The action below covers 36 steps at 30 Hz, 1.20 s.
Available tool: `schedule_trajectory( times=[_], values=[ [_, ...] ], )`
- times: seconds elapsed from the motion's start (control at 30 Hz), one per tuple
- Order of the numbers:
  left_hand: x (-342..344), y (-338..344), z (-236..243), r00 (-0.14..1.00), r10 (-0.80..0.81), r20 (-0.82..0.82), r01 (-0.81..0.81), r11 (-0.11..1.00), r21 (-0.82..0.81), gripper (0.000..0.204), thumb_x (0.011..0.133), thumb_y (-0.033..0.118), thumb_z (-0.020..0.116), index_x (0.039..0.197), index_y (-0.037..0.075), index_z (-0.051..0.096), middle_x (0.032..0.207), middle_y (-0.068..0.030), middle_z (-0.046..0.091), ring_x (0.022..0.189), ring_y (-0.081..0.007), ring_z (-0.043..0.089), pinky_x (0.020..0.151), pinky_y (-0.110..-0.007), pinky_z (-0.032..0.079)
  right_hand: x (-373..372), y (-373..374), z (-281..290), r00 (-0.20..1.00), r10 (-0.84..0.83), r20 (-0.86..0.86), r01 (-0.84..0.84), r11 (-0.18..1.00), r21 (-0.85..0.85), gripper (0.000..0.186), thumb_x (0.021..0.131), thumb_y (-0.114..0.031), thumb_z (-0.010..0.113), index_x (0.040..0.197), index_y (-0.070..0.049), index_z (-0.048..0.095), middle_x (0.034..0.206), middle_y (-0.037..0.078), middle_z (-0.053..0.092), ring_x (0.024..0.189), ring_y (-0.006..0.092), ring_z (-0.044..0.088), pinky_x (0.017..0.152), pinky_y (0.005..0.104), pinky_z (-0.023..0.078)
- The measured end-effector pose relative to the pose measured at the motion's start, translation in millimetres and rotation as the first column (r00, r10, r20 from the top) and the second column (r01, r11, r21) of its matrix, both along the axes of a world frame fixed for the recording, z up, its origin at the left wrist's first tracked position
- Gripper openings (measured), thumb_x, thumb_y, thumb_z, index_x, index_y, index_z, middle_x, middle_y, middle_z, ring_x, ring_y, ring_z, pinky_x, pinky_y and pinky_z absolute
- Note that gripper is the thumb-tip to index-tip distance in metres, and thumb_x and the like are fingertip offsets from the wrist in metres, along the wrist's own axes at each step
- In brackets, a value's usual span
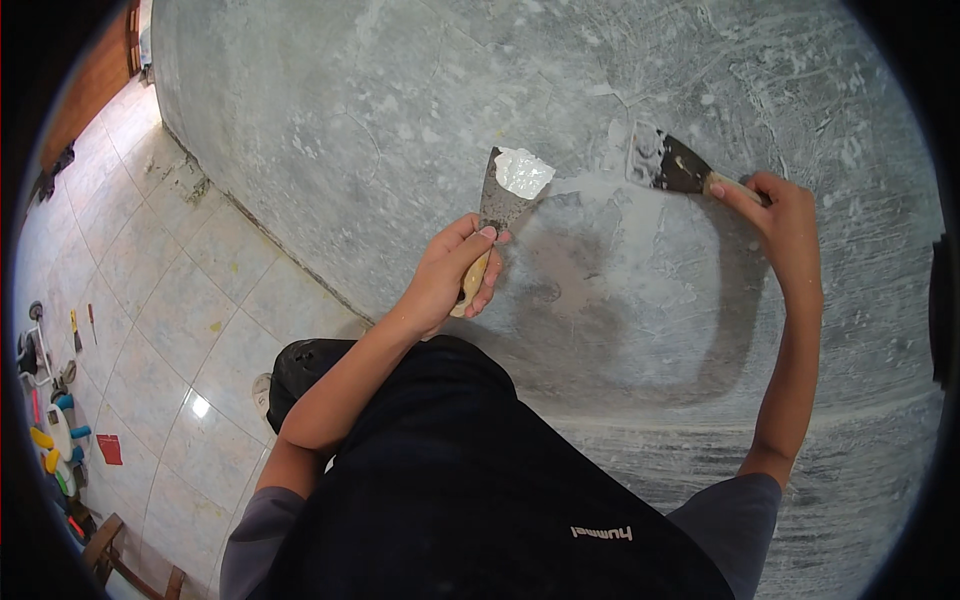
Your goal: The person applies putty to a wall using putty knives.
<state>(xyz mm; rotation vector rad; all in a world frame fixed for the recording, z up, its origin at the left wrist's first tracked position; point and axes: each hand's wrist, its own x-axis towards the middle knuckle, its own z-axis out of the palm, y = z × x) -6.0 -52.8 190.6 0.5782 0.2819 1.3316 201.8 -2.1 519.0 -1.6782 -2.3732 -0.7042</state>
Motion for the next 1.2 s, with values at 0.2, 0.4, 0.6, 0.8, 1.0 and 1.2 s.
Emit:
schedule_trajectory(
  times=[0.2,0.4,0.6,0.8,1.0,1.2],
  values=[
    [-1.4,0.6,0.0,1.000,0.005,0.004,-0.005,1.000,0.014,0.028,0.109,0.027,0.046,0.118,0.002,0.053,0.069,-0.0045,0.056,0.041,-0.0112,0.048,0.035,-0.024,0.037,4.3,-3.9,4.9,0.998,0.054,-0.032,-0.055,0.998,-0.021,0.055,0.081,-0.047,0.085,0.063,0.000,0.063,0.052,0.002,0.046,0.052,0.0094,0.039,0.048,0.0322,0.030],
    [-2.4,-1.7,-0.1,1.000,-0.020,-0.018,0.020,1.000,0.021,0.030,0.110,0.031,0.048,0.118,0.003,0.054,0.070,-0.0023,0.056,0.045,-0.0105,0.050,0.038,-0.025,0.037,-15.2,-2.5,-17.7,0.998,0.012,0.060,-0.013,1.000,0.018,0.061,0.082,-0.051,0.083,0.060,0.000,0.059,0.051,0.004,0.045,0.049,0.0123,0.038,0.047,0.0334,0.029],
    [-6.3,-2.1,-2.0,1.000,0.024,0.005,-0.024,1.000,0.003,0.028,0.109,0.027,0.046,0.118,0.002,0.053,0.070,-0.0043,0.056,0.041,-0.0110,0.048,0.035,-0.024,0.037,-12.4,-22.8,-13.3,0.993,0.029,0.114,-0.043,0.992,0.122,0.064,0.083,-0.053,0.081,0.060,0.001,0.058,0.050,0.007,0.046,0.047,0.0142,0.040,0.048,0.0345,0.030],
    [-2.0,-3.3,-0.4,1.000,0.015,0.005,-0.015,1.000,0.015,0.028,0.109,0.028,0.047,0.117,0.002,0.054,0.069,-0.0038,0.056,0.041,-0.0110,0.048,0.035,-0.024,0.037,-20.8,-26.5,-16.0,0.993,0.059,0.105,-0.071,0.991,0.111,0.065,0.084,-0.054,0.080,0.061,0.002,0.058,0.051,0.010,0.047,0.047,0.0171,0.041,0.048,0.0359,0.031],
    [-2.6,-4.8,0.9,1.000,0.007,-0.013,-0.006,0.999,0.034,0.028,0.109,0.029,0.046,0.117,0.002,0.053,0.069,-0.0038,0.056,0.041,-0.0110,0.048,0.035,-0.024,0.037,-9.7,-22.8,-8.8,0.990,0.033,0.138,-0.048,0.993,0.107,0.065,0.084,-0.054,0.080,0.061,0.003,0.060,0.050,0.011,0.047,0.046,0.0186,0.041,0.048,0.0363,0.032],
    [-3.0,-4.7,0.4,1.000,0.009,-0.018,-0.008,1.000,0.025,0.029,0.109,0.029,0.046,0.118,0.002,0.053,0.069,-0.0035,0.056,0.042,-0.0108,0.048,0.035,-0.024,0.037,-19.1,-24.9,-20.9,0.988,0.059,0.141,-0.075,0.991,0.109,0.067,0.085,-0.056,0.078,0.060,0.003,0.058,0.050,0.011,0.047,0.046,0.0201,0.041,0.048,0.0379,0.032]
  ],
)
